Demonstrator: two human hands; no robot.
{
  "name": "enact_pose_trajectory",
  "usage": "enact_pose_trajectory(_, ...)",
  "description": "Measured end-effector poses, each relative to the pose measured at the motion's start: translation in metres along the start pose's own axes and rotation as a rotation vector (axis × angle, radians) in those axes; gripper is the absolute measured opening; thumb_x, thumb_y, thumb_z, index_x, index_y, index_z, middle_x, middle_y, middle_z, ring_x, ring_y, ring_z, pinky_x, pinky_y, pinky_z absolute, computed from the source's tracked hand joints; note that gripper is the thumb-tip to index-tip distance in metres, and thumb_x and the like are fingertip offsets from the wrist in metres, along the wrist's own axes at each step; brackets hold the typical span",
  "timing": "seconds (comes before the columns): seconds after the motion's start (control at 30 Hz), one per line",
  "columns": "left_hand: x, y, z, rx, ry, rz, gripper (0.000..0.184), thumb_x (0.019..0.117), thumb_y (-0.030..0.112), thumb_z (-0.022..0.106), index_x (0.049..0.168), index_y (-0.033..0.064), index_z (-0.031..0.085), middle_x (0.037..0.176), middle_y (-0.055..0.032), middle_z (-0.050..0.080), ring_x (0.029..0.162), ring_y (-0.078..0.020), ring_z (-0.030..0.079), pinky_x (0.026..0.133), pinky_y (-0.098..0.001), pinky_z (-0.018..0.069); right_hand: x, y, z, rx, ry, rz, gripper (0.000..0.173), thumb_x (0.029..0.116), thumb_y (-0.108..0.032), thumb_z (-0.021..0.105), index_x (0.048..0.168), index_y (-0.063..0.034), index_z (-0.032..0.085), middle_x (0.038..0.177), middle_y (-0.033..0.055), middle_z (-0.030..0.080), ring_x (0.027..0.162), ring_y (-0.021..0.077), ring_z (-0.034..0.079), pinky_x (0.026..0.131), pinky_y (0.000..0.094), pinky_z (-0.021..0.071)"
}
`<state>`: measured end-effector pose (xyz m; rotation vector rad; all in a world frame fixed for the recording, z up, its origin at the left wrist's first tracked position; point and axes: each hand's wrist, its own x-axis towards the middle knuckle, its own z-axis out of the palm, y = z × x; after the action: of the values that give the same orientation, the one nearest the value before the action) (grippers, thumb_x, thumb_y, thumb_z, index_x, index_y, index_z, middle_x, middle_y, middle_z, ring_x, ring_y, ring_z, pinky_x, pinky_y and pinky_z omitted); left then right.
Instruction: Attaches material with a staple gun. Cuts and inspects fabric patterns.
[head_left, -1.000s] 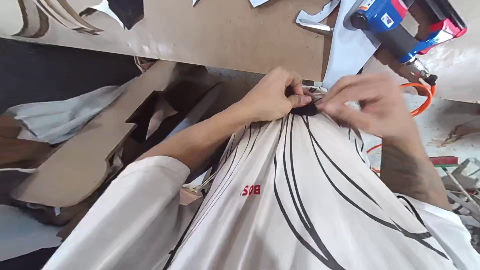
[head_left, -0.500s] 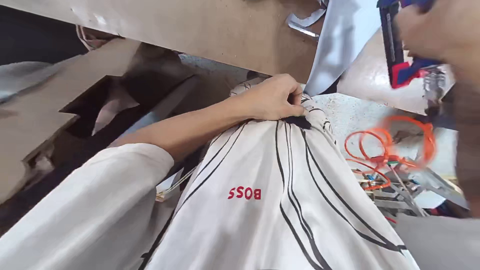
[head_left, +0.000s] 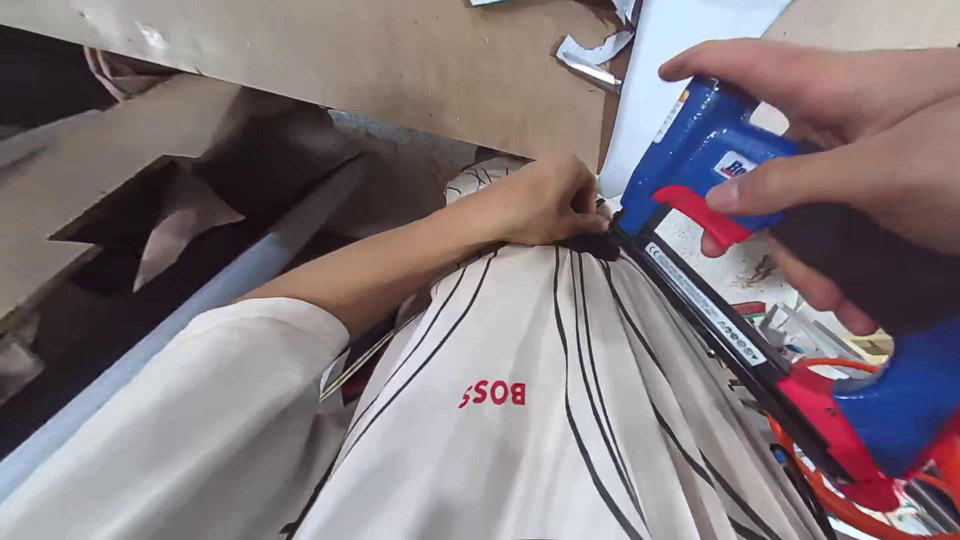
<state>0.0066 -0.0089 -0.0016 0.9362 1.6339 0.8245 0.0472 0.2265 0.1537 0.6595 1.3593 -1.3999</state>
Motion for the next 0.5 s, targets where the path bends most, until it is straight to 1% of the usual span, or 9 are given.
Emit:
enact_pose_trajectory(0.03,0.0,0.001,0.0,0.01,0.004,0.0,0.024,0.0961,0.031,0.069,0.08,0.0127,0.067,0.07,0.0022,0.061,0.064,-0.0101,0.059,0.06,-0.0345,0.0492,0.001,-0.002,0.002,0.006,-0.016,0.007,0.08,0.1027,-0.008,0.055,0.161,-0.0482,0.017,0.1,0.024,0.07,0.04,0.0321,0.063,0.035,0.0547,0.055)
enact_pose_trajectory(0.1,-0.001,0.001,0.001,0.027,0.013,0.007,0.02,0.0956,0.027,0.069,0.082,0.0122,0.069,0.071,0.0019,0.062,0.065,-0.0101,0.06,0.061,-0.0341,0.0503,0.005,-0.014,0.005,-0.065,-0.055,0.054,0.077,0.1051,-0.008,0.052,0.16,-0.0471,0.015,0.109,0.0237,0.068,0.044,0.0352,0.065,0.038,0.0587,0.0566)
enact_pose_trajectory(0.17,-0.001,0.0,0.002,0.03,0.022,0.017,0.019,0.0952,0.026,0.068,0.083,0.0122,0.069,0.071,0.0023,0.063,0.066,-0.0095,0.061,0.062,-0.0334,0.0508,0.008,-0.018,0.007,-0.113,-0.046,0.065,0.073,0.1051,-0.008,0.053,0.158,-0.0453,0.019,0.109,0.0242,0.065,0.045,0.0381,0.065,0.038,0.0637,0.0551)
enact_pose_trajectory(0.27,-0.002,-0.001,0.0,0.008,0.027,0.01,0.018,0.0952,0.025,0.068,0.083,0.0118,0.069,0.072,0.0022,0.063,0.066,-0.0095,0.061,0.062,-0.0335,0.051,0.01,-0.024,0.008,-0.112,-0.053,0.068,0.074,0.1045,-0.008,0.054,0.158,-0.0459,0.019,0.11,0.0242,0.067,0.046,0.0378,0.066,0.039,0.062,0.0563)
enact_pose_trajectory(0.33,-0.002,-0.001,-0.001,0.001,0.024,0.012,0.012,0.0922,0.019,0.069,0.083,0.0117,0.07,0.072,0.0017,0.064,0.066,-0.0101,0.061,0.061,-0.0342,0.0505,0.013,-0.023,0.01,-0.117,-0.036,0.052,0.074,0.1045,-0.008,0.054,0.158,-0.0461,0.02,0.111,0.0234,0.067,0.046,0.0379,0.066,0.039,0.062,0.0557)
enact_pose_trajectory(0.4,-0.001,-0.001,-0.003,-0.002,0.006,0.02,0.009,0.0901,0.016,0.07,0.083,0.0113,0.071,0.072,0.001,0.065,0.066,-0.0109,0.061,0.061,-0.035,0.0508,0.016,-0.021,0.013,-0.125,-0.012,0.038,0.072,0.1037,-0.008,0.054,0.157,-0.0445,0.022,0.108,0.0225,0.065,0.046,0.0381,0.065,0.037,0.0627,0.0547)
enact_pose_trajectory(0.5,0.001,-0.002,-0.006,-0.01,-0.019,0.003,0.01,0.0887,0.014,0.073,0.079,0.0123,0.069,0.071,0.0008,0.064,0.065,-0.012,0.061,0.06,-0.0362,0.0499,0.017,-0.025,0.013,-0.11,-0.026,0.025,0.073,0.1033,-0.007,0.054,0.157,-0.0446,0.022,0.109,0.0236,0.066,0.046,0.0383,0.065,0.038,0.0622,0.0553)
